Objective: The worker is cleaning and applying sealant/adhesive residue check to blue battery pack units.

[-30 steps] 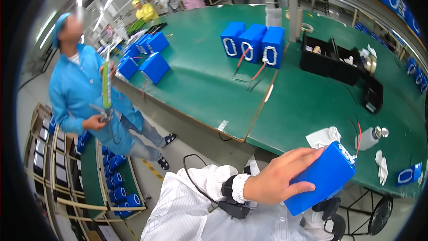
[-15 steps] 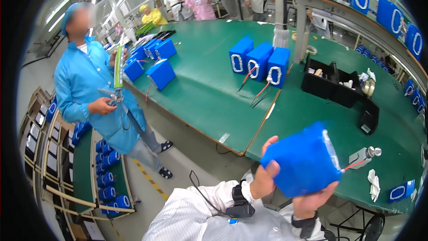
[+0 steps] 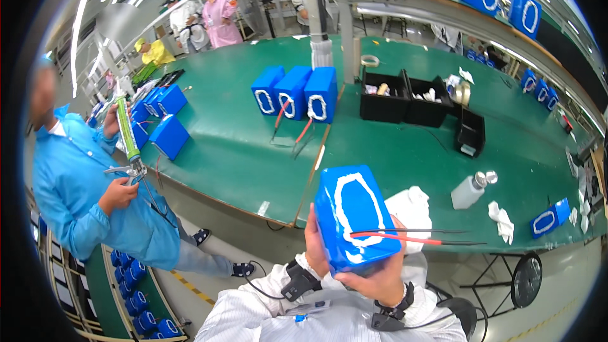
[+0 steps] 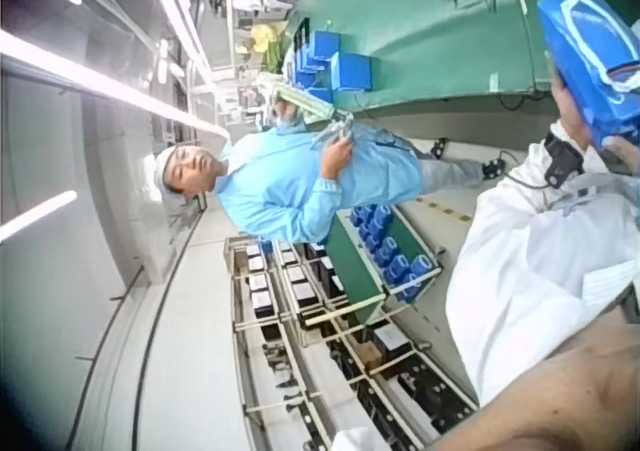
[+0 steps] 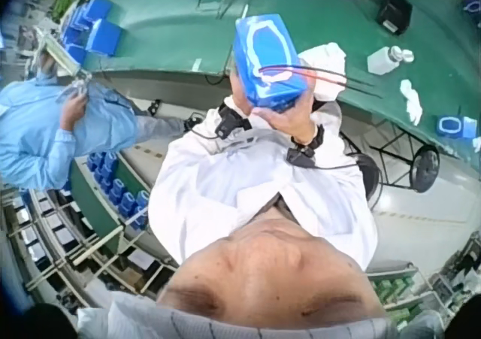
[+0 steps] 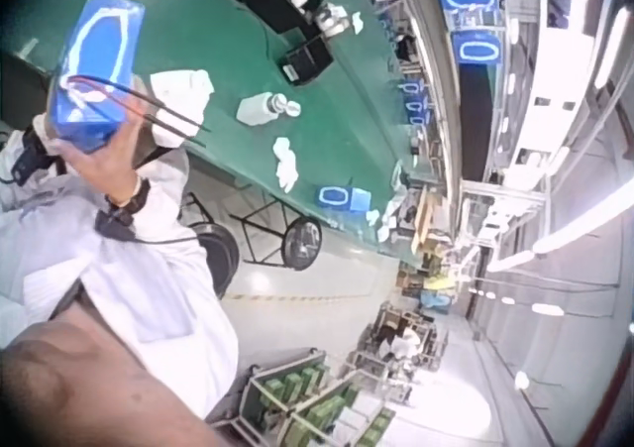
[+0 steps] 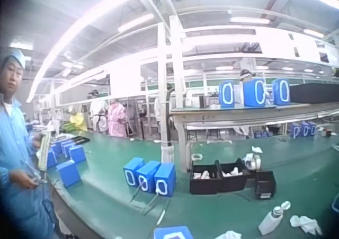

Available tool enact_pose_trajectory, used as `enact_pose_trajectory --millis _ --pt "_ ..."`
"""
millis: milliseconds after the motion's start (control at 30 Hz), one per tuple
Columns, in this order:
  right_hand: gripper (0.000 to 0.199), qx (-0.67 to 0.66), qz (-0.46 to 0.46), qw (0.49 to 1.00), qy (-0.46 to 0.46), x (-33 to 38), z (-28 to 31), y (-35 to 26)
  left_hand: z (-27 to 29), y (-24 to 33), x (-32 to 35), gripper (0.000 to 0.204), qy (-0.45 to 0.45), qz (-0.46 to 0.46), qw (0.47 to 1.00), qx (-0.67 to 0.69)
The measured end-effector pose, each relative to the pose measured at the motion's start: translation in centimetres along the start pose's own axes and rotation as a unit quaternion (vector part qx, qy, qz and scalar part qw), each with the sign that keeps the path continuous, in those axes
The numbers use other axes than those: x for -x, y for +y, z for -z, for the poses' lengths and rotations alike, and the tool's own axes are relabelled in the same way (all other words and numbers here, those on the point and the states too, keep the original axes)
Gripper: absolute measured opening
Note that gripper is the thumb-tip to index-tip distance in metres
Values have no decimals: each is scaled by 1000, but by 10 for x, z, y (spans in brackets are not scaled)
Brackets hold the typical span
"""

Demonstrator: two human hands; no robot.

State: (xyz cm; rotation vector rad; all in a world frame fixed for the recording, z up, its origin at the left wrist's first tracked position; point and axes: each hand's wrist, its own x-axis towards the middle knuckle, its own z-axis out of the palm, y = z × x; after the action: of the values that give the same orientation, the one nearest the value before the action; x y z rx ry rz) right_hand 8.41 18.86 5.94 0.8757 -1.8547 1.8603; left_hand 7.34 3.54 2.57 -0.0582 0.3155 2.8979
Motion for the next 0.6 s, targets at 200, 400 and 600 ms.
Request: enact_pose_trajectory --millis 200,400,600 --pt "128 67 41 996 -30 -3 -5 -22 2 -4 4 88 -209 54 972 91" --pt "122 78 79 994 12 -3 -8 -32 -9 -8 13 87 -172 95 976 91" --pt "123 76 24 997 -10 -23 10 -47 -7 -21 17 85 -153 115 978 81"
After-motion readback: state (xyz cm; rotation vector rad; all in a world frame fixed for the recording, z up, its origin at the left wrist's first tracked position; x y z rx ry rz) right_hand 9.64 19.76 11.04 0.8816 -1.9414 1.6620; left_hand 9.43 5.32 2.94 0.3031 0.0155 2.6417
